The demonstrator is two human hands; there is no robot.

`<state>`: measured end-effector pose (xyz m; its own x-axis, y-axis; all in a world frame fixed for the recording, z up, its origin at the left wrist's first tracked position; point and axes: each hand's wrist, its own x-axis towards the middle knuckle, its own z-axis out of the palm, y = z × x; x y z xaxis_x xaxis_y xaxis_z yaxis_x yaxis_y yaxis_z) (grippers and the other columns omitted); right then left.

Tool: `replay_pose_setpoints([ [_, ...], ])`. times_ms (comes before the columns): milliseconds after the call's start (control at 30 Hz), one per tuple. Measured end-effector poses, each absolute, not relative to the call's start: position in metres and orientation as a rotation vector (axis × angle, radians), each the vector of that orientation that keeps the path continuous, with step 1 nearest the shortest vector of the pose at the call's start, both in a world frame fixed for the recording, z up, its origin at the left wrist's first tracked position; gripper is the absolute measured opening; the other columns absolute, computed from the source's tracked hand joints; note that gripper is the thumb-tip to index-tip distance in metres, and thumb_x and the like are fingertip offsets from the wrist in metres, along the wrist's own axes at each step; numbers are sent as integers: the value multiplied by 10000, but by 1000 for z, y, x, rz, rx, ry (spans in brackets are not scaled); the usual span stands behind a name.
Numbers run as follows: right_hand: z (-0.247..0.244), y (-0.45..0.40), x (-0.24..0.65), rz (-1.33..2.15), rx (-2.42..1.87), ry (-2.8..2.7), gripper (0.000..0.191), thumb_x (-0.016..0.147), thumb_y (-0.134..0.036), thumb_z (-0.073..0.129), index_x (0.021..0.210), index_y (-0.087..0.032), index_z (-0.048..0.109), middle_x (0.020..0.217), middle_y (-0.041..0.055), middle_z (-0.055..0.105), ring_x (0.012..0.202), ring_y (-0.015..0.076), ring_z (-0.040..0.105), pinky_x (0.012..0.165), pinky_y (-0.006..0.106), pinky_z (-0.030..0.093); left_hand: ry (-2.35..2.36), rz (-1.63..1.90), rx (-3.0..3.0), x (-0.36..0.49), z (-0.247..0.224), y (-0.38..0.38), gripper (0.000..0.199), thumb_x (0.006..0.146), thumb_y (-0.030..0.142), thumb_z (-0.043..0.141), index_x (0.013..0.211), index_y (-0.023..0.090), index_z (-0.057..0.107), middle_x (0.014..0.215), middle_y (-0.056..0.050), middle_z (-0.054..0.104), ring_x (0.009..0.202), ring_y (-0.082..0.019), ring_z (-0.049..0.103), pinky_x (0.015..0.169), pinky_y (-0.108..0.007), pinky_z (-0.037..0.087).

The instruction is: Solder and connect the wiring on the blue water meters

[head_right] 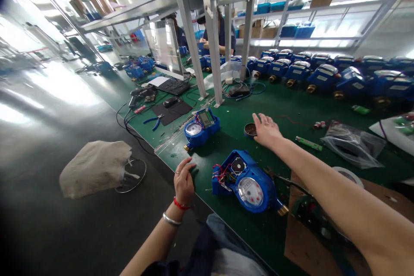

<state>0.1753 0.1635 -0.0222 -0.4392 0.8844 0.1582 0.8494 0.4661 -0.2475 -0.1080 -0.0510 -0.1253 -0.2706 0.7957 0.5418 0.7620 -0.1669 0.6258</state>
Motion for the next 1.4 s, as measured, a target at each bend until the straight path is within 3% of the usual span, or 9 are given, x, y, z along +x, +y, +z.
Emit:
replay_pose_setpoints([
  [67,-15,146,186,157,-1518,-2388,922,771,-340,704,1503,-38,233,1558,260,221,1423,425,248,1153,575,236,2006,1464,1863,-108,-126,-51,337,931,113,325,1026,196,637,1278,-107,590,1210,-234,564,1045,-493,480],
  [167,-12,97,198,404,-1503,-2419,816,842,-542,579,1485,-109,323,1479,177,434,1322,323,469,1118,464,379,2003,1483,1858,-108,-126,-51,331,927,108,336,1018,189,643,1265,-112,598,1207,-240,564,1038,-500,478],
  [267,-19,48,204,773,-1628,-2295,717,870,-623,473,1390,-130,480,1255,151,650,1092,291,658,934,434,545,2013,1467,1855,-107,-127,-52,332,932,115,333,1008,188,648,1261,-110,601,1204,-238,569,1035,-496,482],
  [467,-20,16,195,909,-1757,-2072,711,753,-655,613,1272,-168,618,1135,137,713,939,321,714,795,435,593,2019,1477,1874,-107,-127,-52,341,931,101,322,999,178,647,1238,-116,611,1180,-229,583,1021,-477,487],
  [667,5,11,184,1523,-1803,-1324,739,696,-486,772,1328,-179,543,1227,132,672,980,278,704,766,339,606,1989,1542,1910,-108,-132,-50,328,925,82,336,968,158,652,1209,-120,626,1140,-225,592,986,-471,491],
  [800,1,10,189,1783,-1659,-816,590,720,-278,786,1252,-147,568,977,111,758,762,236,734,633,308,616,1964,1588,1923,-109,-135,-48,314,925,71,350,964,159,649,1190,-114,634,1122,-221,594,970,-462,488],
  [1000,-19,19,173,1769,-1346,-329,145,828,-186,652,973,-178,656,796,33,756,665,176,716,583,259,607,1950,1588,1929,-109,-136,-49,315,914,56,354,977,164,643,1195,-112,631,1109,-227,597,952,-461,486],
  [1200,-28,37,123,1691,-1174,-170,49,847,-187,626,888,-212,638,745,-17,718,643,121,683,582,229,602,1942,1581,1930,-110,-135,-50,300,915,55,367,993,167,634,1200,-109,626,1115,-226,593,953,-453,482],
  [1400,-42,56,94,1678,-1118,-235,150,782,-202,712,918,-238,663,920,-14,733,838,136,683,690,249,609,1924,1575,1941,-112,-135,-50,291,905,52,379,988,170,631,1199,-107,627,1121,-225,598,961,-445,478],
])
